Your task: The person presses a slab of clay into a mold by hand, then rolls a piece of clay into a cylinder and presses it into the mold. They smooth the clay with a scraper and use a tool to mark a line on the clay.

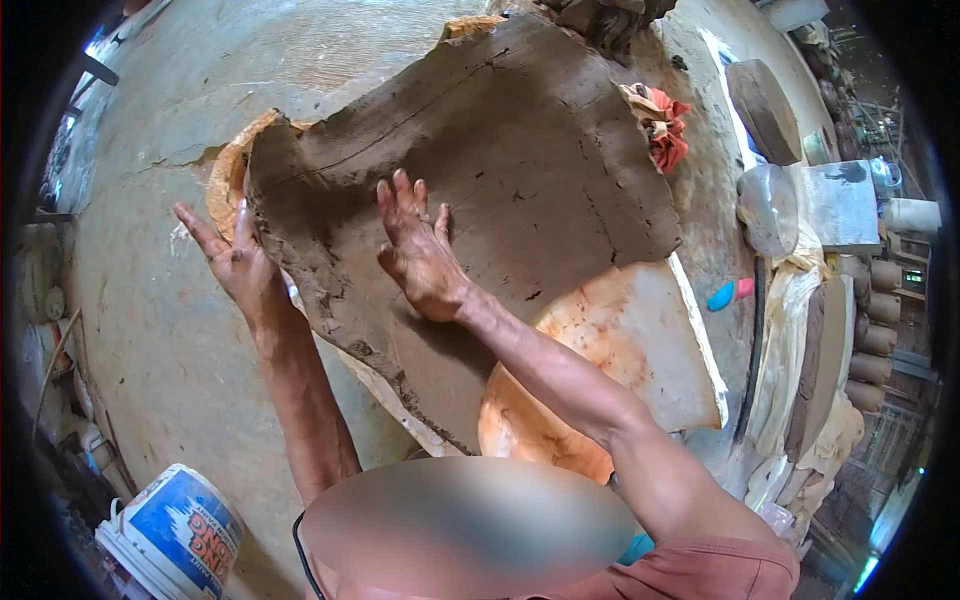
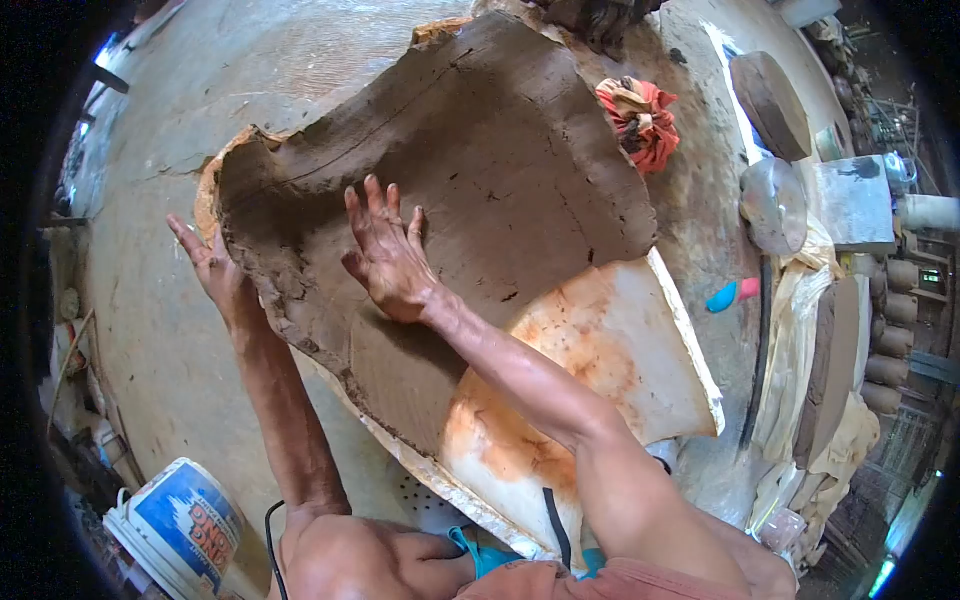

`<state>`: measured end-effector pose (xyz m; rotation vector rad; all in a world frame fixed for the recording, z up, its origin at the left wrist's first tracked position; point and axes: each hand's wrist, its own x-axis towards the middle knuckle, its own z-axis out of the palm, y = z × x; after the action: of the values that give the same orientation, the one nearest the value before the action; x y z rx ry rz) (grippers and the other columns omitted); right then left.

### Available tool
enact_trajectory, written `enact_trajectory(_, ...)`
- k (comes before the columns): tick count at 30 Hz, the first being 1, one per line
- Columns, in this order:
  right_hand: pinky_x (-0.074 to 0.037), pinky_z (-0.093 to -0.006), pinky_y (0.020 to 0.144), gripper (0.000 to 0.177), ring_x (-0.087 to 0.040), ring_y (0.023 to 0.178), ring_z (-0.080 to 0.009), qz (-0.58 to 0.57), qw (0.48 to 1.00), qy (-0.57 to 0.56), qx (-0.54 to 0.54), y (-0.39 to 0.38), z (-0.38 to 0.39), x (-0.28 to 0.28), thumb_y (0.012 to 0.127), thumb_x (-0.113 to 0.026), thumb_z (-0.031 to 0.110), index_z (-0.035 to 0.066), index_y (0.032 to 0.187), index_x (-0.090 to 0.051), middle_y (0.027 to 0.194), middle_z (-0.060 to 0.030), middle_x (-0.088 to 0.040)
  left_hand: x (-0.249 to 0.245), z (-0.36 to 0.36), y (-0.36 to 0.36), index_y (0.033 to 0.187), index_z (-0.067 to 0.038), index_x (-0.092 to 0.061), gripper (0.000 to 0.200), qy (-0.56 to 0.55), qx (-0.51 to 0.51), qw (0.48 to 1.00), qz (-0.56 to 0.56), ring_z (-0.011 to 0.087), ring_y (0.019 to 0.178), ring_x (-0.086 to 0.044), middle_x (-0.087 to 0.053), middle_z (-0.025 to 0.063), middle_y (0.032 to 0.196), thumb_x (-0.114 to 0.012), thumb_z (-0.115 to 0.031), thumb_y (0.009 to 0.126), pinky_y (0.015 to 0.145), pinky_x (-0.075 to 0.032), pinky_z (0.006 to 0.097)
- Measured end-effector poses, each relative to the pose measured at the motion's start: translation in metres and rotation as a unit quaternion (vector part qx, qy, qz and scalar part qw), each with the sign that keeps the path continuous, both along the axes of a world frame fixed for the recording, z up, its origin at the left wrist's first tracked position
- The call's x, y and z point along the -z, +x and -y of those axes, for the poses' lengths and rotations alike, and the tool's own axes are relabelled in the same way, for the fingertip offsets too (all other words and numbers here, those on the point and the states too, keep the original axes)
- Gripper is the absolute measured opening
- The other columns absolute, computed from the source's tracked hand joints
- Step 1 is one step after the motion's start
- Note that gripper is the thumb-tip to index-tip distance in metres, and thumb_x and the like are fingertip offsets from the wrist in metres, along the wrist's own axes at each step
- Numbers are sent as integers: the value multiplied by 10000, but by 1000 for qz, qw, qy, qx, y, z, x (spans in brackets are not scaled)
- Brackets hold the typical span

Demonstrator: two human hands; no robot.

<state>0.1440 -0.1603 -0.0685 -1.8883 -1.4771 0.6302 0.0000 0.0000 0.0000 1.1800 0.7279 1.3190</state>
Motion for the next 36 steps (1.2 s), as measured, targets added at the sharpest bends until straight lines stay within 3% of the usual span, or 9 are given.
enact_trajectory(9, -1, -797, 1184, 885, 79, 1612, -484, 23, 999, 32, 28, 33, 0, 34, 1054, -476, 584, 204, 1720, -33, 1765, -215, 96, -8, 14, 14, 1663, 26, -213, 787, 20, -60, 996, -62, 257, 1608, -181, -36, 189, 1769, -657, -125, 1031, 1274, -250, 365)
enact_trajectory(15, 22, -791, 1187, 909, 84, 1613, -470, 108, 970, 193, 100, 44, 19, -22, 1018, -228, 787, 235, 1719, -51, 1784, -126, 70, -17, 17, 19, 1688, -36, -164, 789, 0, -96, 994, -50, 303, 1578, -272, -195, 229, 1734, -614, -75, 1041, 1259, -282, 375)
enact_trajectory(17, 32, -785, 1190, 914, 82, 1610, -480, 157, 987, 15, 10, 26, 37, 33, 1011, -239, 797, 246, 1719, -61, 1783, -136, 55, -15, 13, 18, 1695, -36, -57, 878, -38, -49, 998, -9, 300, 1418, -504, -267, 249, 1687, -629, -28, 1028, 1126, -489, 393)
enact_trajectory(18, 56, -771, 1194, 921, 78, 1614, -472, 154, 987, -53, 13, 26, 32, 38, 1011, -254, 796, 243, 1719, -51, 1786, -131, 26, -6, 9, 20, 1683, -23, -182, 779, 37, -114, 987, -110, 290, 1566, -295, -232, 221, 1726, -620, -88, 1043, 1254, -276, 348)
enact_trajectory(21, 55, -767, 1199, 903, 69, 1614, -473, -36, 992, 93, 73, 40, 27, -19, 1025, -274, 772, 242, 1718, -45, 1781, -158, 15, 15, -2, 5, 1659, 30, -221, 776, 61, -85, 981, -161, 302, 1569, -293, -230, 226, 1725, -650, -121, 1030, 1262, -256, 345)
enact_trajectory(25, 82, -741, 1209, 877, 96, 1618, -441, 69, 997, -14, -27, -10, 63, 22, 1030, -207, 771, 242, 1718, -80, 1781, -149, 22, 15, -5, 5, 1638, 59, -253, 779, 108, -103, 978, -145, 292, 1566, -297, -91, 210, 1758, -681, -122, 1013, 1253, -274, 335)
enact_trajectory(33, 73, -746, 1213, 811, 142, 1617, -412, 100, 982, 157, 16, -4, 76, 8, 1075, -213, 692, 240, 1717, -11, 1785, -96, 78, 13, -7, 3, 1695, -51, -110, 905, 62, -108, 975, -185, 250, 1288, -572, -383, 219, 1607, -684, -31, 997, 1076, -496, 361)
enact_trajectory(34, 78, -732, 1221, 812, 137, 1620, -400, 85, 993, 76, -10, -4, 78, 22, 1072, -209, 697, 244, 1717, -13, 1786, -92, 78, 52, -27, -4, 1648, 34, -241, 816, 55, -32, 997, -43, 264, 1603, -198, -139, 249, 1740, -699, -136, 995, 1278, -237, 351)
enact_trajectory(36, 160, -689, 1215, 877, 97, 1625, -424, -18, 1000, -12, -9, -2, 81, 12, 1046, -195, 738, 183, 1719, -102, 1790, -117, 10, 49, -22, -4, 1640, 27, -276, 783, 12, -8, 1000, -27, 273, 1597, -218, -163, 245, 1735, -692, -150, 1001, 1281, -234, 356)
